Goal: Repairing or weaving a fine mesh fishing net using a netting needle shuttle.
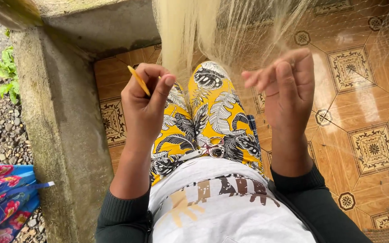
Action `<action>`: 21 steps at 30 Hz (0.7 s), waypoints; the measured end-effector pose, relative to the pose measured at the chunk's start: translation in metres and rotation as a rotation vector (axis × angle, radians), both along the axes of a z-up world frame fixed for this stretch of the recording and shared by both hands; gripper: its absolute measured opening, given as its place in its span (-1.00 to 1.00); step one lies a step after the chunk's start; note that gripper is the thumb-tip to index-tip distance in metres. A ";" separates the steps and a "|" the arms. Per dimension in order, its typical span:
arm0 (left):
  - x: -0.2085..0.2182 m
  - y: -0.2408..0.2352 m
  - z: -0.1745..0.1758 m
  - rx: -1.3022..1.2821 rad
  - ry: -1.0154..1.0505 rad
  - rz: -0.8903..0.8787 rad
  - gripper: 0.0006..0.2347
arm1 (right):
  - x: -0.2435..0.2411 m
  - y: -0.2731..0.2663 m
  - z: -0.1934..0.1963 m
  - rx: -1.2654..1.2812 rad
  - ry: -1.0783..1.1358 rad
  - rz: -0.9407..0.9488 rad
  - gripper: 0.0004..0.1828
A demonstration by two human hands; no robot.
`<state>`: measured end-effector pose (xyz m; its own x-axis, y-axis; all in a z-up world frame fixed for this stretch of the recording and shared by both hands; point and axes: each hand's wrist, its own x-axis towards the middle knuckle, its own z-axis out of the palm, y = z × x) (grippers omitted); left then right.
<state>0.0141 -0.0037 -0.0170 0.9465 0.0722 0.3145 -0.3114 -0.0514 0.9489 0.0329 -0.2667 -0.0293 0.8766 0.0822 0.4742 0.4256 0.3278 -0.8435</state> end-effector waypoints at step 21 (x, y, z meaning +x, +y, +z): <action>0.010 -0.021 -0.011 0.016 -0.085 -0.032 -0.85 | -0.024 0.011 -0.016 -0.365 -0.283 -0.396 -0.74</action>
<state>0.0243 -0.0249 -0.0278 0.9179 0.0367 0.3950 -0.3928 -0.0555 0.9179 0.0088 -0.2560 -0.0449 0.7175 -0.0236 0.6962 0.6804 -0.1903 -0.7077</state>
